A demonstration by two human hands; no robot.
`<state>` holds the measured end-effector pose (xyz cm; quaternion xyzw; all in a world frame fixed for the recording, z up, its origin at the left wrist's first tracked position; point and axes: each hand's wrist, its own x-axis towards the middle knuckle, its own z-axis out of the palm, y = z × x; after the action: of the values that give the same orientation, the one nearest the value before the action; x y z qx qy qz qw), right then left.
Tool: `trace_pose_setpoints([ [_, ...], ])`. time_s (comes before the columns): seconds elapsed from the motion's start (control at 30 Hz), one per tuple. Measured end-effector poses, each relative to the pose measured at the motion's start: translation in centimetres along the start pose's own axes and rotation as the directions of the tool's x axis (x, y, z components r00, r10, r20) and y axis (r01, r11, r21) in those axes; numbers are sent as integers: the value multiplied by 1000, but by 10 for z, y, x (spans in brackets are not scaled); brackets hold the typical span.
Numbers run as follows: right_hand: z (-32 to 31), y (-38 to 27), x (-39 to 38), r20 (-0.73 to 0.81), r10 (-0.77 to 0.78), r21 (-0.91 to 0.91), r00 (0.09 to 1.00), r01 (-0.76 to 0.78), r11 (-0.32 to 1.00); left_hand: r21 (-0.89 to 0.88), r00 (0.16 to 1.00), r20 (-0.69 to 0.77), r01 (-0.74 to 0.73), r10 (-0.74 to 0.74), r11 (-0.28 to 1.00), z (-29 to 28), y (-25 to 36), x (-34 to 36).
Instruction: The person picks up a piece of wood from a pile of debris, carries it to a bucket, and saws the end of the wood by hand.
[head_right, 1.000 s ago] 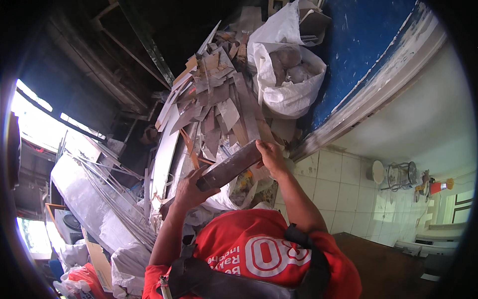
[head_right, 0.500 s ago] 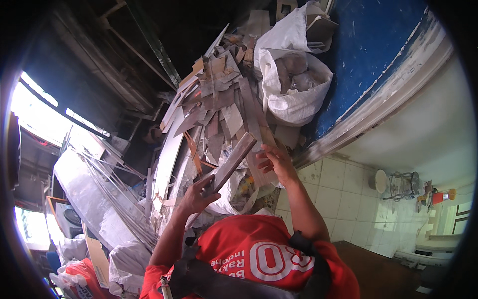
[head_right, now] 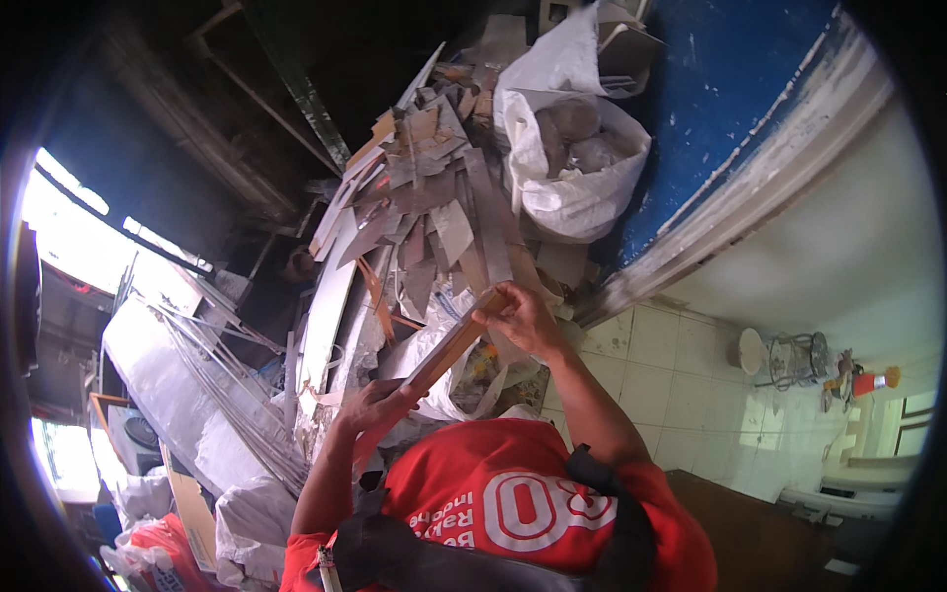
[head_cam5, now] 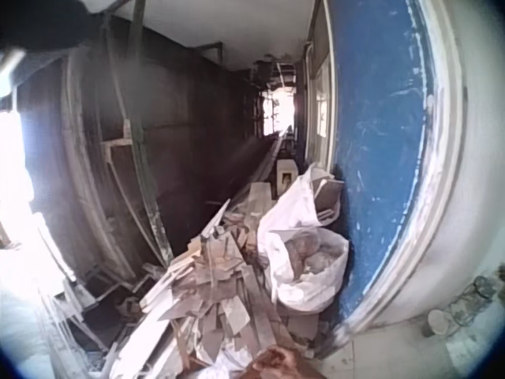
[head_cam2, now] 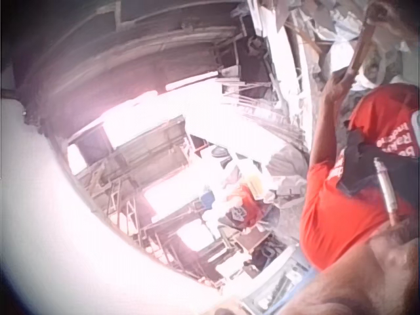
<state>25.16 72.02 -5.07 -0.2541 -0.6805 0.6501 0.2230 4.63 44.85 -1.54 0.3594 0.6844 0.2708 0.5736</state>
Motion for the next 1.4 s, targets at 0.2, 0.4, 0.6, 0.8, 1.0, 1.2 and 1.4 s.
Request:
trace_pose_setpoints([
  [0.2, 14, -5, -12, 86, 35, -192, 996, -18, 981, 288, 990, -125, -28, 67, 957, -2, -29, 7],
  [0.4, 33, 16, -20, -37, -59, -341, 998, 43, 939, 295, 965, -246, -16, 92, 955, 16, -39, 23],
  [0.6, 30, 19, -21, -157, -64, -344, 986, 7, 939, 398, 820, -483, -108, 308, 911, 37, -61, 33],
  [0.8, 25, 31, -21, -166, 244, 87, 955, -232, 969, 637, 794, -448, -39, 411, 770, 43, -44, 28],
  [1.0, 22, 32, -18, -122, 440, 239, 890, -404, 883, 568, 809, -391, -162, 438, 807, 32, -45, 18],
  [1.2, 26, 26, -17, -5, 455, 313, 890, -431, 846, 270, 924, -242, -230, 297, 935, 28, -66, 10],
  [1.4, 26, 38, -16, 85, 279, 210, 957, -291, 933, -2, 989, 6, 149, -149, 989, 17, -47, -7],
])
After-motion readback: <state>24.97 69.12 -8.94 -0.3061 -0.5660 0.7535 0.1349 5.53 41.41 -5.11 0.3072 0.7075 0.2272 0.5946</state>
